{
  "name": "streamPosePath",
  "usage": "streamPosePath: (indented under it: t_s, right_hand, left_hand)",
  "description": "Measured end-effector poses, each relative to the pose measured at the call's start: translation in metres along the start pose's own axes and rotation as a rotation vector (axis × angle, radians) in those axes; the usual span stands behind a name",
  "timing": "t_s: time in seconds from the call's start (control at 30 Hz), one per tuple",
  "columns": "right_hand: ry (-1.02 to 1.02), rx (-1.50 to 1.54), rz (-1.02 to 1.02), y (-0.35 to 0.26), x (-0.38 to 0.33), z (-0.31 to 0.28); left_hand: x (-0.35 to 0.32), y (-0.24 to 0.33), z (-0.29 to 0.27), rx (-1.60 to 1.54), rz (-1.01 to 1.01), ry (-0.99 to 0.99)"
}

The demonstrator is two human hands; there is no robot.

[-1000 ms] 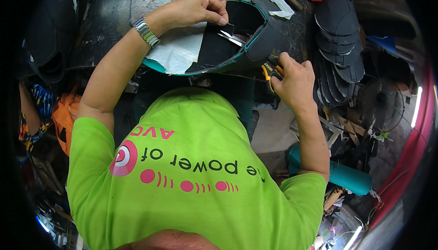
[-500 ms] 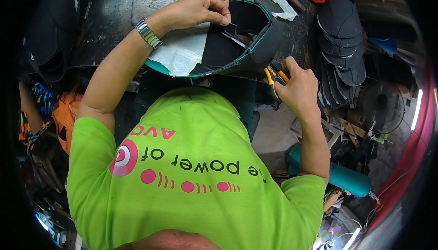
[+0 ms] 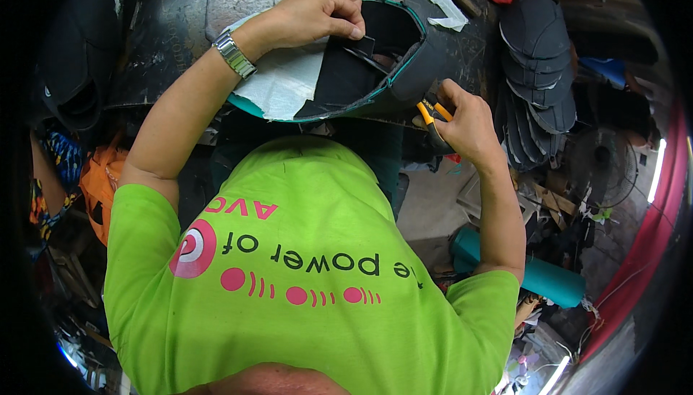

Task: The person uses shears to trim excess material from the edges of a black shoe upper. They repeatedly reposition the shoe, cut along seams, and remove small offcuts, working on different sides of the same piece throughout the clip.

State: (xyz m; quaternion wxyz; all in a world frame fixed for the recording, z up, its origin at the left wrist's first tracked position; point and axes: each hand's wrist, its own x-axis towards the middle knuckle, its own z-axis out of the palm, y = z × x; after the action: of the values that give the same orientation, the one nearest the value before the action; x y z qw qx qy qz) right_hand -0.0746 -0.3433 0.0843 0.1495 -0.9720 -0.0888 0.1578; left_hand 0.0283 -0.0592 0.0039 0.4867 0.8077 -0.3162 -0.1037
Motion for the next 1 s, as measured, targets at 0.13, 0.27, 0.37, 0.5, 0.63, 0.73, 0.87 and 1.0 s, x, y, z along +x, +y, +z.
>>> streamPosePath:
  t_s: [0.13,0.27,0.37,0.5,0.63,0.73,0.87,1.0]
  right_hand:
    - [-0.020,-0.069,0.021,-0.006,-0.003,-0.002]
    - [0.001,-0.311,-0.023,-0.023,-0.011,-0.012]
    - [0.017,-0.421,-0.062,-0.036,-0.017,-0.014]
    - [0.071,-0.527,-0.132,-0.047,-0.024,-0.010]
    - [0.125,-0.509,-0.161,-0.045,-0.030,-0.005]
    - [0.136,-0.420,-0.135,-0.033,-0.028,-0.005]
    - [0.087,-0.243,0.000,-0.024,-0.026,-0.007]
    - [0.025,-0.207,0.150,-0.017,-0.038,-0.018]
  left_hand:
    - [0.000,-0.001,-0.001,-0.042,-0.027,-0.026]
    - [0.000,-0.003,-0.003,-0.105,-0.033,-0.053]
    - [-0.002,-0.004,-0.005,-0.162,0.012,-0.054]
    - [-0.004,-0.006,-0.009,-0.185,-0.005,-0.099]
    - [-0.006,-0.008,-0.016,-0.322,0.017,-0.180]
    - [-0.004,-0.009,-0.019,-0.293,0.089,-0.229]
    - [-0.010,-0.007,-0.021,-0.169,0.205,-0.181]
    - [-0.019,0.000,-0.012,0.064,0.207,-0.056]
